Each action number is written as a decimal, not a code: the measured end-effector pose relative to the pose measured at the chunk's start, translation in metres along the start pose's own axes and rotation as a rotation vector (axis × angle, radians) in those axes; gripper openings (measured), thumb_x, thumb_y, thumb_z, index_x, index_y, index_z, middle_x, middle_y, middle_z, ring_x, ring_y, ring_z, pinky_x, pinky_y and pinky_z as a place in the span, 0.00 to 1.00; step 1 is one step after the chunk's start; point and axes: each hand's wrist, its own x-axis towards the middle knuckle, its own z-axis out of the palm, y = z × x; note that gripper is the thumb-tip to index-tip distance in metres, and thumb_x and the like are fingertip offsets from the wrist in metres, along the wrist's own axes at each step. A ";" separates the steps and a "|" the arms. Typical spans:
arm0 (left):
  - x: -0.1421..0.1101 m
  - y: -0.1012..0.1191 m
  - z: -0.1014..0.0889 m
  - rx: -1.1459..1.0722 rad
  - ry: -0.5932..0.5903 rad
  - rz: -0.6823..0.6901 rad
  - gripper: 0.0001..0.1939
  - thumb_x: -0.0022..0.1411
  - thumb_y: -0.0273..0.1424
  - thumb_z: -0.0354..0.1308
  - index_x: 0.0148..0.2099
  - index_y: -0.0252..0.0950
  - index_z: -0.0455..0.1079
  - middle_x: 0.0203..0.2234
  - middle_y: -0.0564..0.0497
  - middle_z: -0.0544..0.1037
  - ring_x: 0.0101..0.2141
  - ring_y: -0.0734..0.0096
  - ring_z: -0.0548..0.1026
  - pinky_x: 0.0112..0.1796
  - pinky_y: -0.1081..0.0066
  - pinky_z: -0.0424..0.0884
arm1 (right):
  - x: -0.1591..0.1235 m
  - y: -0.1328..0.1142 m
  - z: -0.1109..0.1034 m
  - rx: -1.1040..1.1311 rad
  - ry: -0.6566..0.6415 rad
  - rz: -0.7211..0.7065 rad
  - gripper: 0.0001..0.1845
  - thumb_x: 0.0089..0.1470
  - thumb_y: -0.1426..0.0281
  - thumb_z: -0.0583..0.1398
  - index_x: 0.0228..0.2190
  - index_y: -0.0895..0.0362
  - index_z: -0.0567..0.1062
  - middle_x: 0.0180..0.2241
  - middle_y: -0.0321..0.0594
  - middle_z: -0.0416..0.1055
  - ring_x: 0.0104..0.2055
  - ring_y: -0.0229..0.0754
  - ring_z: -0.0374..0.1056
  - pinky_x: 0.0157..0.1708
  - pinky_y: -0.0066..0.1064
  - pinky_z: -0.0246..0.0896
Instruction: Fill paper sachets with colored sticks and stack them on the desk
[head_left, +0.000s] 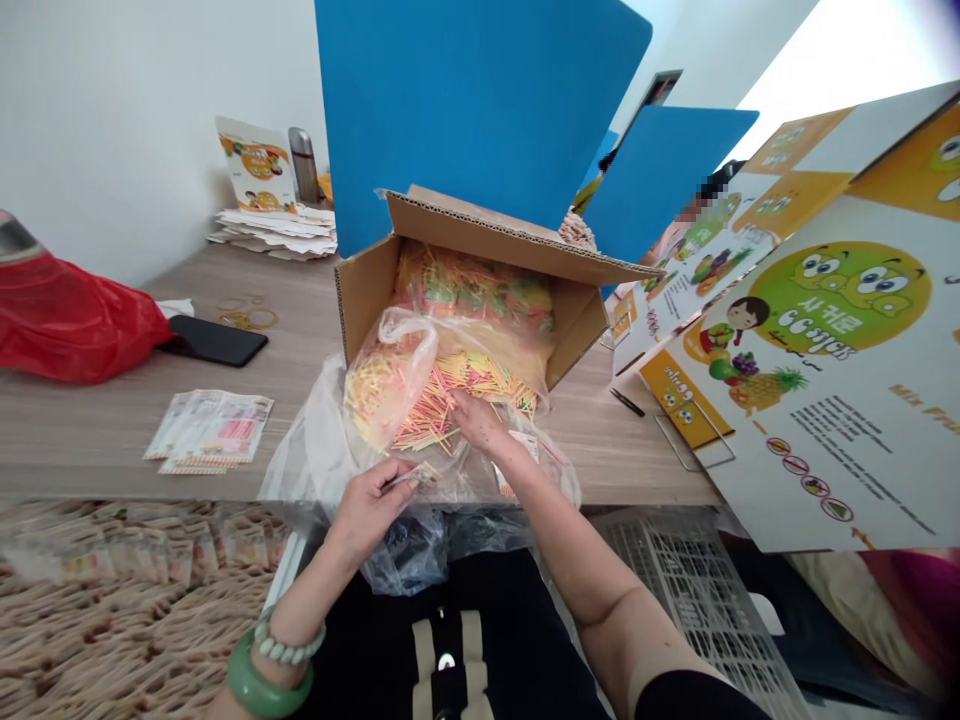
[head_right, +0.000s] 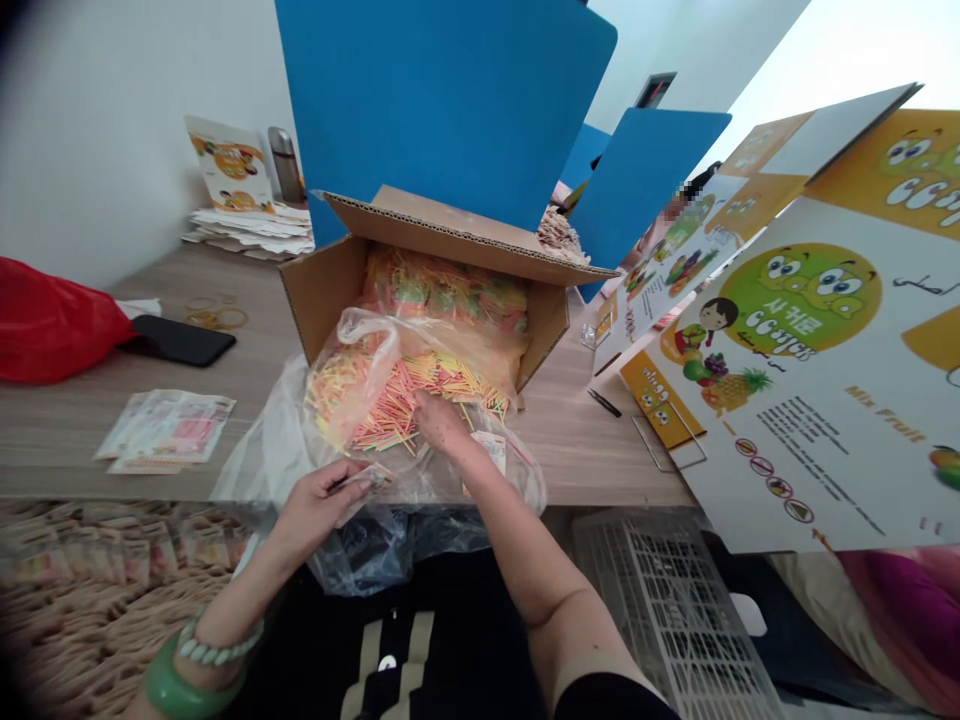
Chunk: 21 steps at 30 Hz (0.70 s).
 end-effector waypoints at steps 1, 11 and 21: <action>-0.001 0.000 -0.001 -0.013 0.010 -0.003 0.12 0.59 0.38 0.58 0.36 0.36 0.76 0.35 0.48 0.82 0.36 0.62 0.78 0.38 0.66 0.72 | -0.001 -0.004 0.001 0.069 0.003 0.028 0.13 0.60 0.74 0.48 0.41 0.56 0.71 0.36 0.41 0.75 0.38 0.42 0.70 0.41 0.31 0.65; 0.023 0.034 0.002 0.357 0.022 0.407 0.09 0.66 0.32 0.53 0.35 0.36 0.71 0.68 0.41 0.58 0.69 0.52 0.52 0.65 0.47 0.54 | -0.048 -0.032 0.038 0.609 -0.073 -0.078 0.03 0.56 0.69 0.55 0.33 0.54 0.68 0.36 0.38 0.72 0.41 0.43 0.68 0.43 0.33 0.66; 0.037 0.005 -0.003 0.446 -0.065 0.449 0.11 0.66 0.30 0.49 0.39 0.36 0.74 0.56 0.38 0.73 0.57 0.55 0.71 0.57 0.55 0.68 | -0.049 -0.034 0.041 0.747 -0.045 -0.008 0.11 0.56 0.76 0.52 0.38 0.53 0.72 0.44 0.36 0.75 0.49 0.40 0.69 0.52 0.32 0.63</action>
